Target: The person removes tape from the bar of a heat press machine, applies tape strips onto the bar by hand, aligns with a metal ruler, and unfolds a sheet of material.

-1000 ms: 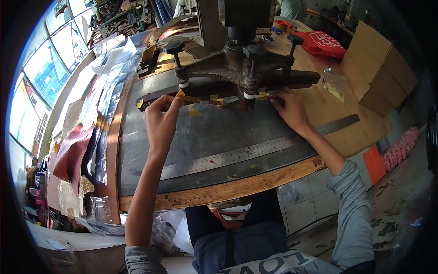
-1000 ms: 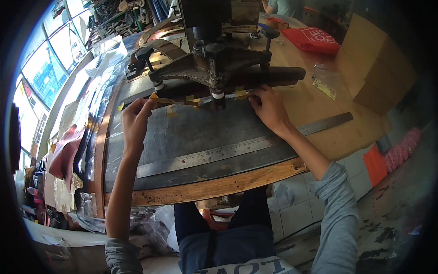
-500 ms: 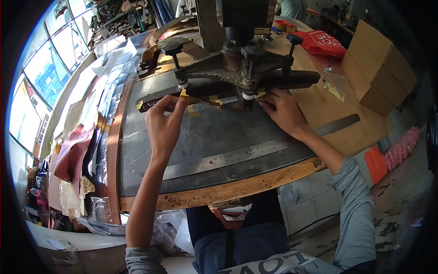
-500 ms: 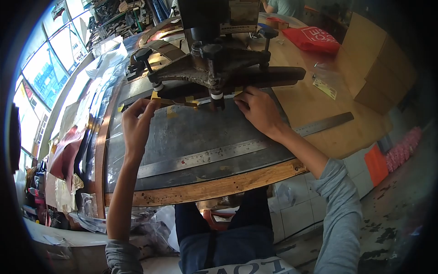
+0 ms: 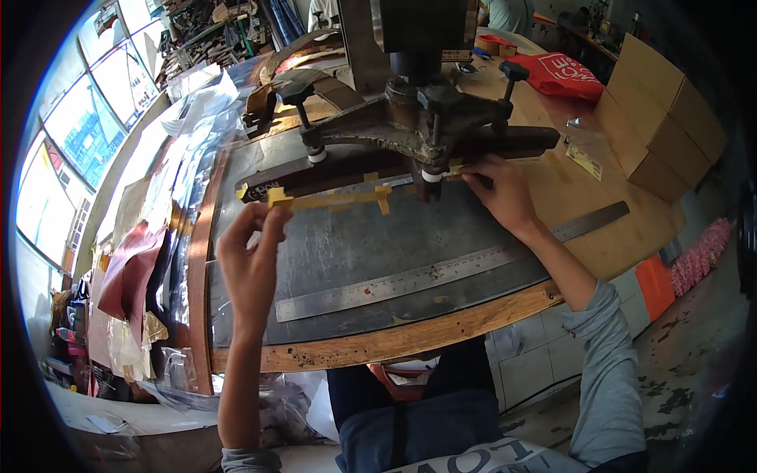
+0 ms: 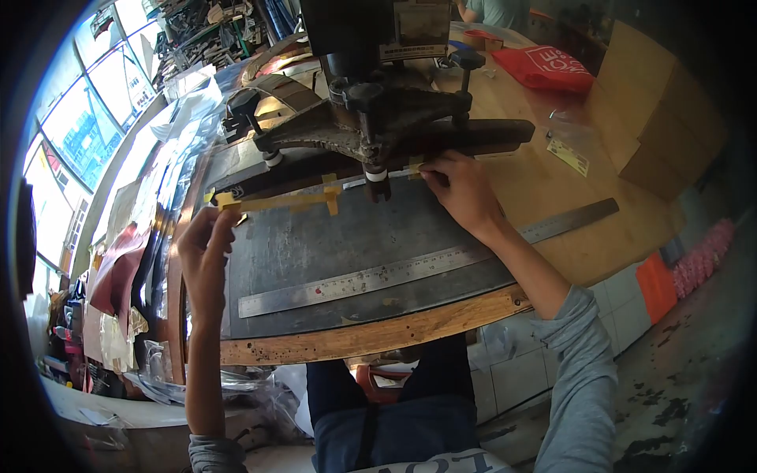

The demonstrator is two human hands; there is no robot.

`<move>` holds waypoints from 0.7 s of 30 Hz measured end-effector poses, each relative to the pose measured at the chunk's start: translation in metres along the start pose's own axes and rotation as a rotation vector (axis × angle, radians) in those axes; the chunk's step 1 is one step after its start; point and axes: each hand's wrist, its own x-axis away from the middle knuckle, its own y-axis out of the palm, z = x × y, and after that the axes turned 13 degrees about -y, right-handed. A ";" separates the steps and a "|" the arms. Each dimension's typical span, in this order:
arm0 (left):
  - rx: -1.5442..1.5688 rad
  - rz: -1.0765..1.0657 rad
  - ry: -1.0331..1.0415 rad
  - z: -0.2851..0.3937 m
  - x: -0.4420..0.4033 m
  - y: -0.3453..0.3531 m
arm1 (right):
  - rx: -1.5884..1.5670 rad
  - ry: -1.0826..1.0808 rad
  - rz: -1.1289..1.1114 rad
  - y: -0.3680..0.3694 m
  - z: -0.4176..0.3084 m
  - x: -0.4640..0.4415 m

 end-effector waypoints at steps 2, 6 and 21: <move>-0.067 0.001 -0.134 -0.002 -0.001 -0.028 | 0.052 0.122 0.023 -0.012 0.000 -0.005; -0.267 -0.077 -0.221 -0.037 -0.030 -0.079 | 0.086 0.197 -0.005 -0.013 0.018 0.001; -1.414 0.181 0.008 -0.067 -0.063 -0.115 | 0.073 0.322 -0.124 0.004 0.017 0.010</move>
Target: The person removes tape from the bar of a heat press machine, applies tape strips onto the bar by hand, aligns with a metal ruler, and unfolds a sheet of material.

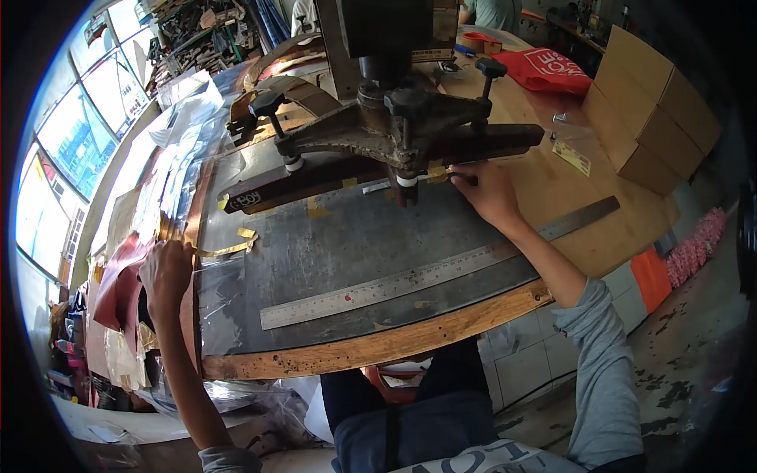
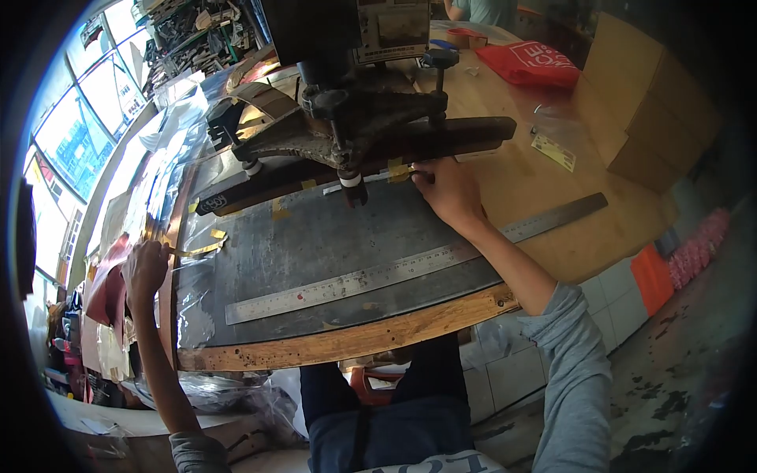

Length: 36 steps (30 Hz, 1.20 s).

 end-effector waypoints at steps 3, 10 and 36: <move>-0.084 -0.029 -0.038 0.007 0.005 -0.010 | -0.055 0.023 0.022 0.004 0.001 0.001; -0.111 -0.016 -0.068 0.005 0.016 -0.016 | -0.154 0.001 0.095 -0.002 -0.002 0.005; 0.473 0.132 0.883 0.230 0.104 -0.054 | 0.161 0.467 0.222 0.028 -0.024 -0.012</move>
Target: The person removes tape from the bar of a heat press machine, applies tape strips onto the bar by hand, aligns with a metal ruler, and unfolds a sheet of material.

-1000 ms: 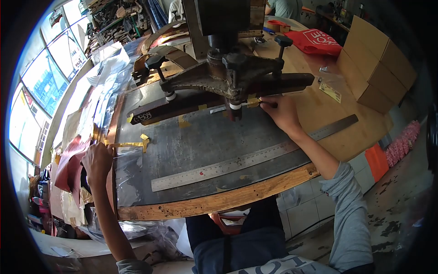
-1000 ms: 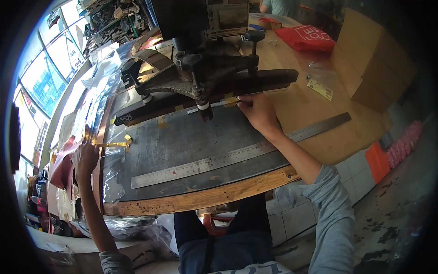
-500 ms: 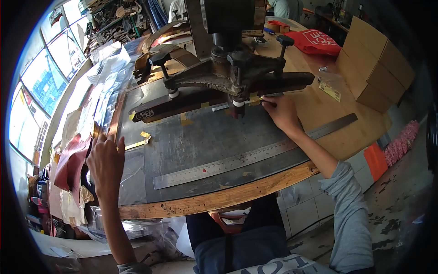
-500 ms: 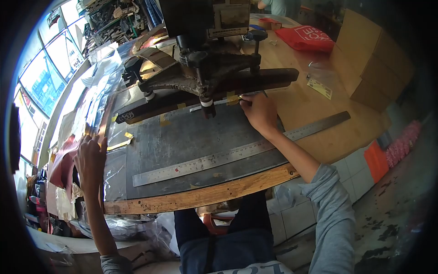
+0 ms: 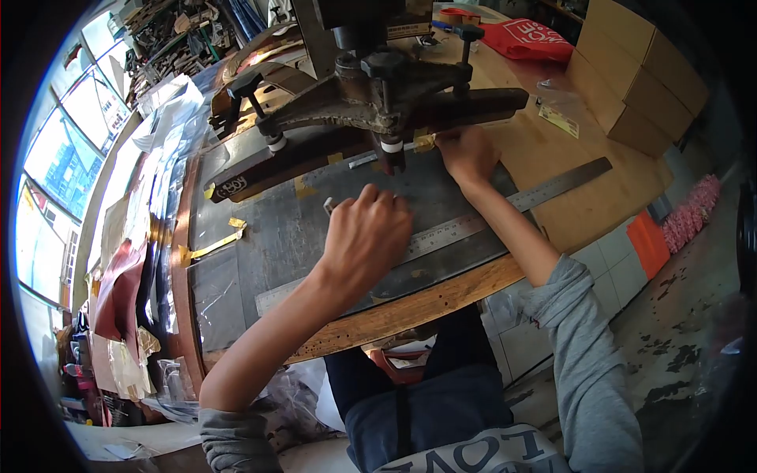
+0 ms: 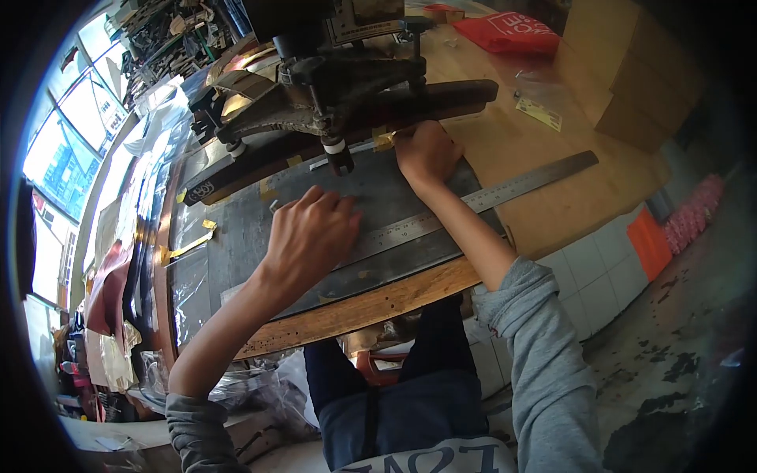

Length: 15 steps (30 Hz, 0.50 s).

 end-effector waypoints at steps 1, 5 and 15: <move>0.003 0.006 -0.005 0.003 -0.003 0.007 | 0.004 0.007 -0.006 0.001 0.000 0.000; 0.028 0.005 -0.045 0.010 -0.009 0.021 | -0.009 0.006 -0.015 0.003 0.002 -0.001; 0.094 0.032 -0.094 0.012 -0.007 0.020 | -0.121 0.071 -0.029 -0.003 -0.005 -0.002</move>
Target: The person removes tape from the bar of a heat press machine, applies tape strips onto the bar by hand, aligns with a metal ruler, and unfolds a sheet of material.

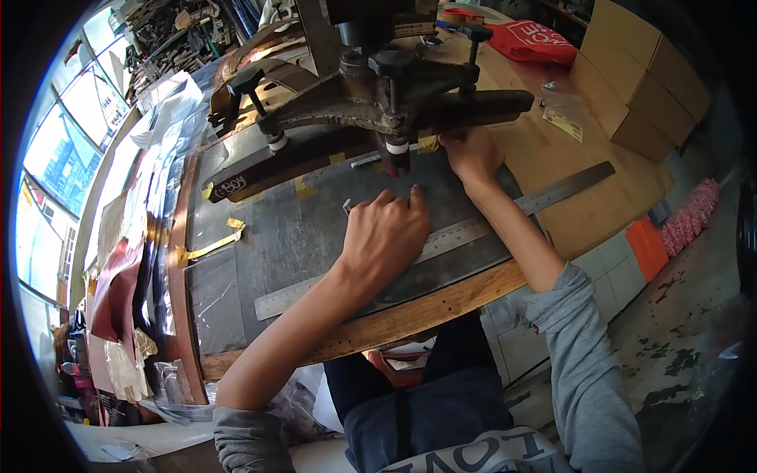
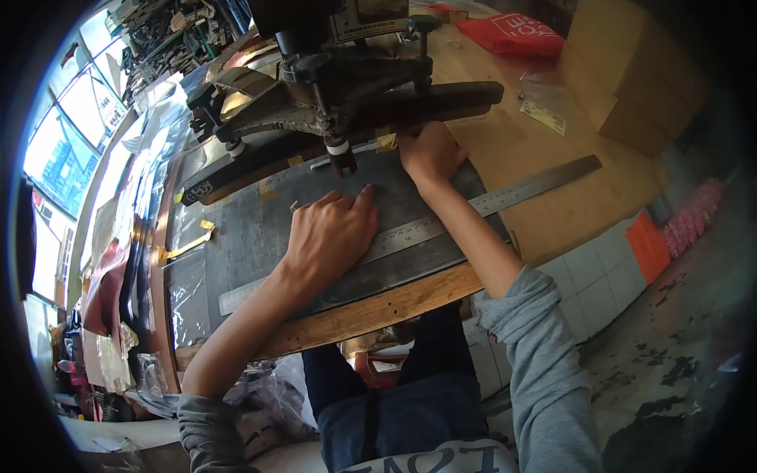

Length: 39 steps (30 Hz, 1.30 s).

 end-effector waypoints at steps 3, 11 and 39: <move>0.026 0.022 0.007 -0.001 0.000 0.003 | -0.031 0.014 -0.012 -0.005 -0.004 0.001; 0.029 0.058 0.026 -0.002 0.001 0.006 | -0.149 -0.002 0.034 -0.001 0.005 -0.001; -0.096 -0.106 -0.343 -0.043 -0.009 0.002 | -0.268 -0.005 0.015 0.001 0.018 -0.009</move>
